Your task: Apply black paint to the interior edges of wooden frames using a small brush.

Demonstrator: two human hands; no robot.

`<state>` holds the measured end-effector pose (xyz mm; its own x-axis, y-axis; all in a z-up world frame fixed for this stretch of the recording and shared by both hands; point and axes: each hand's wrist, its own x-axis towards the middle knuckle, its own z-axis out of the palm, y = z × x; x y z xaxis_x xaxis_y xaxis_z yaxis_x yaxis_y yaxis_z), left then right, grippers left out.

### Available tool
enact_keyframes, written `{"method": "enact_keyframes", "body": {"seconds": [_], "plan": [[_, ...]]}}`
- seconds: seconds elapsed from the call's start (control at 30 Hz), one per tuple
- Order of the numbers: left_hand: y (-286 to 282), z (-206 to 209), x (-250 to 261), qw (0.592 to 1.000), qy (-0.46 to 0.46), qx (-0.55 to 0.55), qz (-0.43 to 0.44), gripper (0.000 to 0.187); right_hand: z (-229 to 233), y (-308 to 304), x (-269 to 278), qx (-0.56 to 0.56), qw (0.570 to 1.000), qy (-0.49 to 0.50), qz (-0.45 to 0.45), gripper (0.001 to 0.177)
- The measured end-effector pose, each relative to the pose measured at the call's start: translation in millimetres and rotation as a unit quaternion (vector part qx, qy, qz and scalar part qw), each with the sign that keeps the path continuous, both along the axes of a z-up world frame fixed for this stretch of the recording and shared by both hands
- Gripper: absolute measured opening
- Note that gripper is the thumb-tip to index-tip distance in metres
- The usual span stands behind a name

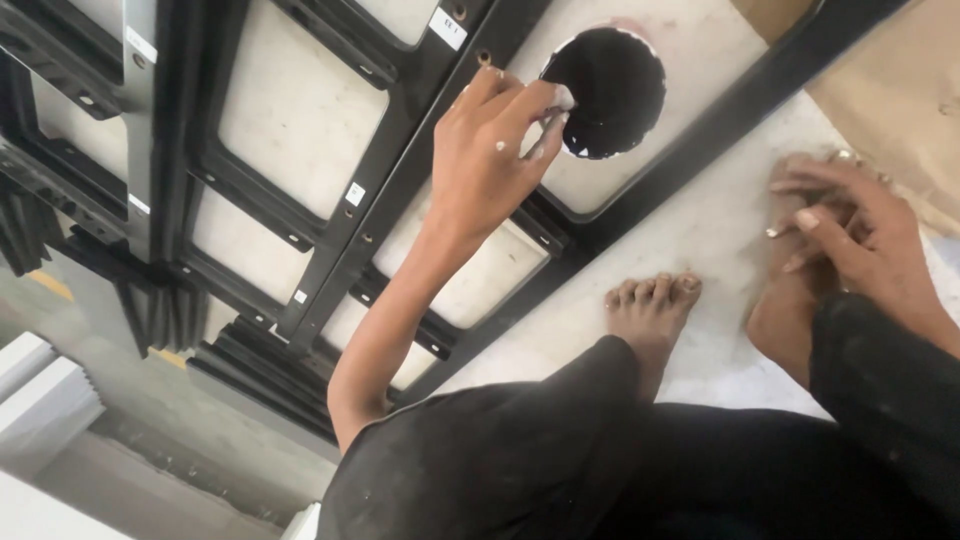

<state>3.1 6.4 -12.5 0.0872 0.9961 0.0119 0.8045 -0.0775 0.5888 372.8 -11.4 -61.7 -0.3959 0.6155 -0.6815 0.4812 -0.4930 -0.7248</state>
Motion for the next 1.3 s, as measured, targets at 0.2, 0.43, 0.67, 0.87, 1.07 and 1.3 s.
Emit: {"method": "enact_keyframes", "body": {"seconds": [0.2, 0.43, 0.67, 0.87, 1.07, 1.3], "plan": [[3.7, 11.4, -5.4, 0.989, -0.115, -0.077, 0.048, 0.019, -10.4, -4.7, 7.4, 0.001, 1.0, 0.014, 0.0, 0.043], [-13.4, 21.5, -33.6, 0.953, -0.235, -0.145, 0.126, 0.012, -7.0, -2.3, 3.8, 0.017, 0.999, -0.017, 0.023, 0.045], [-36.6, 5.9, -59.6, 0.865, -0.423, -0.14, 0.232, 0.011, -9.3, -3.2, -0.2, -0.012, 1.0, -0.005, -0.004, 0.047], [-58.3, -30.9, -77.7, 0.724, -0.582, -0.03, 0.37, 0.01, -15.5, -2.1, 1.6, -0.04, 0.999, 0.0, -0.02, 0.045], [-57.7, -57.3, -77.2, 0.795, -0.411, 0.076, 0.44, 0.008, -24.1, -0.8, 6.8, -0.06, 0.998, -0.007, 0.005, 0.047], [-52.4, -76.3, -65.5, 0.878, -0.235, 0.141, 0.393, 0.012, -26.9, -8.8, 9.5, -0.053, 0.998, 0.002, -0.024, 0.047]]}}
